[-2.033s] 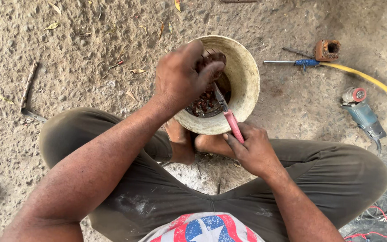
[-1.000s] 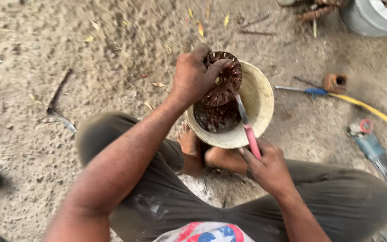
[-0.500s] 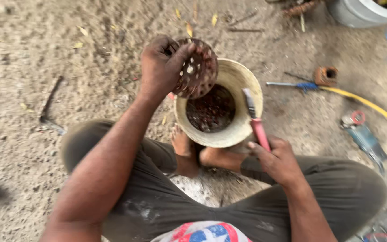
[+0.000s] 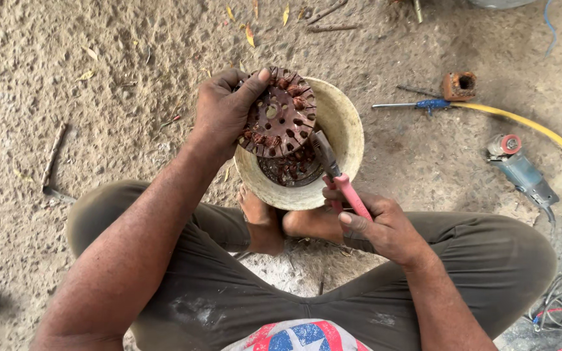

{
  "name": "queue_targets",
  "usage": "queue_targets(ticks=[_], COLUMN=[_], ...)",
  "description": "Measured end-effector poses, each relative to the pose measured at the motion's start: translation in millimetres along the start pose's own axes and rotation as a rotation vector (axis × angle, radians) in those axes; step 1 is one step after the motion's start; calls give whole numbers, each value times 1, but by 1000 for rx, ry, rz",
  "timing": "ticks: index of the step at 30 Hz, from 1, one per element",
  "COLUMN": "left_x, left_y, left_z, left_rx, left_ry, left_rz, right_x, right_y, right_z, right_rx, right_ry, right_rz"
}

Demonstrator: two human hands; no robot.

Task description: The person sits cross-legged on the ground and uses pliers to strip copper wire from a circular metal component. The person repeatedly rotates the component and pulls out wire segments, dropping them into a bucket below.

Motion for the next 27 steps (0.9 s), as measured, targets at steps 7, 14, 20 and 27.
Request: queue_targets(ticks=[7,14,20,27], left_x=[-4,-8,-15,-5], left_y=[3,34,14,27], left_z=[-6,-56,-70,-61], left_rx=[-172,-223,-28,-104], left_ry=[59,-54,-307,-231], left_rz=[-129,-391,-345,-500], right_x=[3,-4,-3,-3], right_y=[16,42,38,23], right_z=[6,-19,-15,-19], right_rx=[174,403,338,376], right_ry=[51,-246,-103,-187], right_rz=[-59,-177,-160,-117])
Point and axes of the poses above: each hand's wrist, its own x-axis away from the middle knuckle, its own y-axis out of the palm, z = x × y, the point moved 5 cm from there along -x, towards the middle knuckle, and after that the axes turned 10 degrees about -y, right-handed, at the moved point
